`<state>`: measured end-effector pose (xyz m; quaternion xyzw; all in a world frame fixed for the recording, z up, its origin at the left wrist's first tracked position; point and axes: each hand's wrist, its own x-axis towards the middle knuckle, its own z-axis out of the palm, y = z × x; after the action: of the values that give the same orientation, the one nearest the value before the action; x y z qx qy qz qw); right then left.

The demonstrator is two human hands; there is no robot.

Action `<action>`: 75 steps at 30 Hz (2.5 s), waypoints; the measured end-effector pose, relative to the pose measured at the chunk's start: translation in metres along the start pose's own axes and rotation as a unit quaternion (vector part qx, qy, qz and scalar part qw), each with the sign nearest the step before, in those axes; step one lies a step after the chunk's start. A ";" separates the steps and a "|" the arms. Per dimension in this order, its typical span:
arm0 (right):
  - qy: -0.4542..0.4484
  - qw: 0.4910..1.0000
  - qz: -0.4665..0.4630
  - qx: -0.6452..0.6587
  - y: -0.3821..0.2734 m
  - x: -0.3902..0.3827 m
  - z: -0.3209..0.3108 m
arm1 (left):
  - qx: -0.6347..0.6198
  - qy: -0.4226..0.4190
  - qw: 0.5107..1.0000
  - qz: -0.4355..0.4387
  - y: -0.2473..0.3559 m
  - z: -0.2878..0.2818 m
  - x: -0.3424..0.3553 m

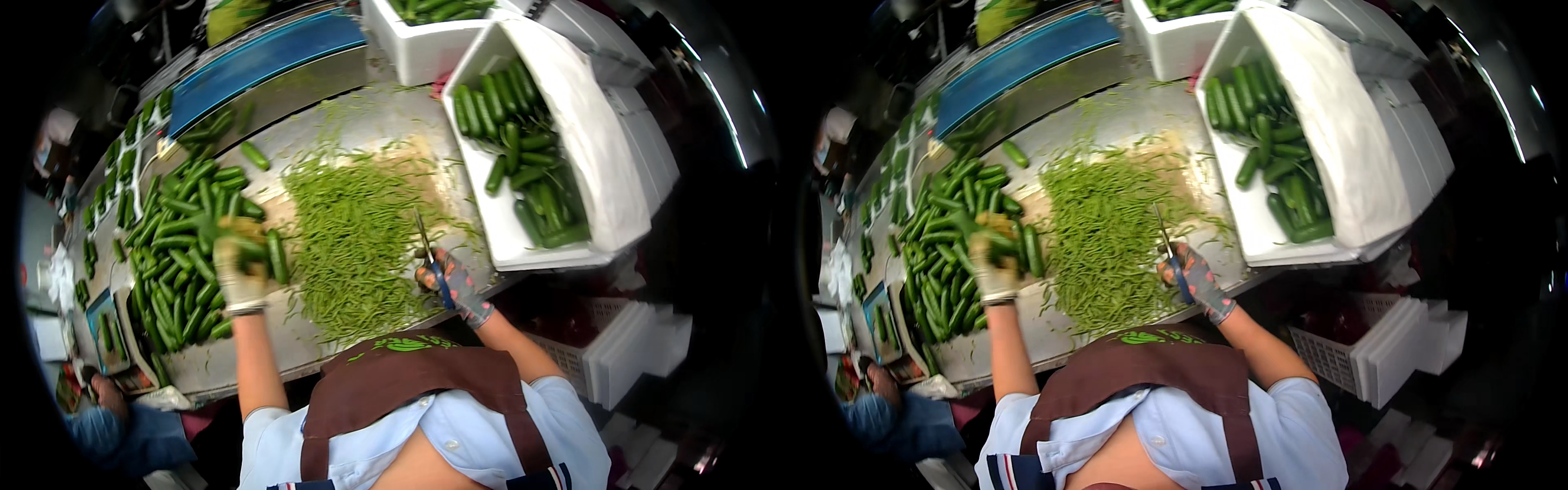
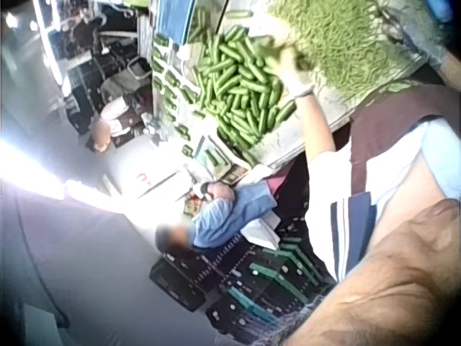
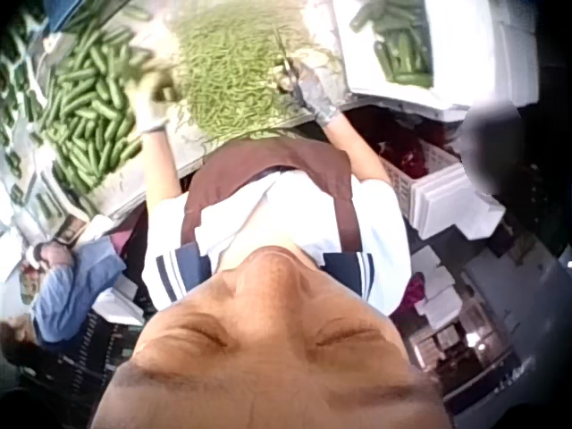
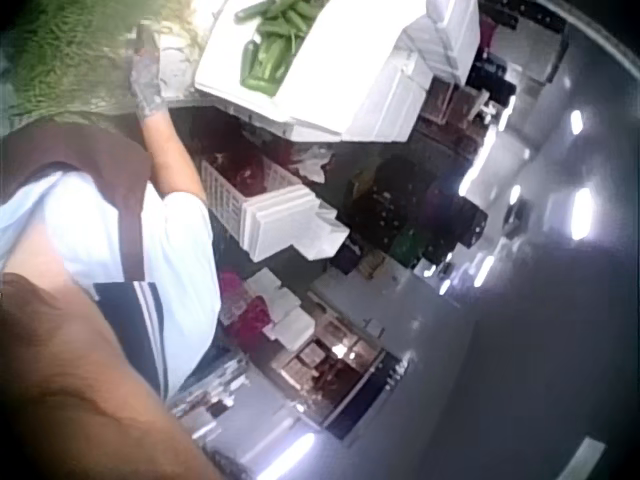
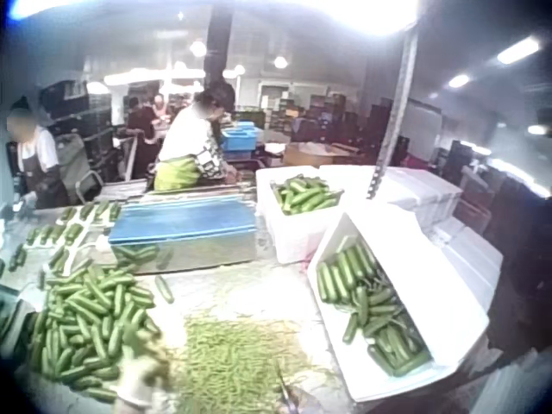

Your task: The person peels cucumbers using a handheld peeler, removing the skin in long strips. The peeled cucumbers are placed into a white styrofoam container, while the peels accumulate on the metal table. The person works continuously, handling cucumbers one at a time from a large pile.

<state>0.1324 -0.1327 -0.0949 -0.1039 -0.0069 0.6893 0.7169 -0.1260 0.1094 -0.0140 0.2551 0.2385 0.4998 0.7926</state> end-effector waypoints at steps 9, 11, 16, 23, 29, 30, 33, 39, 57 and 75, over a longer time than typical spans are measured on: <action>0.058 0.977 0.125 0.165 0.005 -0.095 -0.027 | 0.300 -0.199 0.933 -0.005 -0.110 0.142 0.008; 0.102 0.986 0.109 0.070 0.007 -0.116 -0.049 | 0.456 -0.427 0.776 0.082 -0.158 0.190 -0.010; 0.276 0.795 -0.051 -0.537 -0.001 -0.125 0.001 | 0.540 -0.635 0.482 0.269 -0.250 0.279 -0.041; 0.350 0.538 -0.050 -0.765 -0.002 -0.135 -0.019 | 0.478 -0.708 0.447 0.267 -0.291 0.292 -0.021; 0.316 0.594 0.087 -0.735 -0.005 -0.135 -0.036 | 0.566 -0.641 0.318 0.411 -0.274 0.296 -0.021; 0.294 0.624 0.091 -0.718 -0.008 -0.137 -0.038 | 0.564 -0.622 0.333 0.429 -0.279 0.299 -0.023; 0.247 0.712 0.061 -0.655 -0.010 -0.143 -0.042 | 0.541 -0.609 0.324 0.481 -0.277 0.295 -0.024; 0.137 0.900 -0.162 -0.380 -0.030 -0.195 -0.010 | 0.519 -0.631 0.356 0.453 -0.266 0.285 -0.011; 0.198 0.739 -0.221 -0.605 -0.316 -0.153 0.149 | 0.498 -0.632 0.583 0.112 -0.222 0.195 -0.073; 0.181 0.871 -0.220 -0.400 -0.312 -0.151 0.143 | 0.450 -0.592 0.668 -0.023 -0.241 0.152 -0.064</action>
<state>0.4107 -0.2709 0.1143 -0.5003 -0.1751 0.4211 0.7360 0.1063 -0.0637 -0.0460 0.8175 -0.0793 0.0575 0.5676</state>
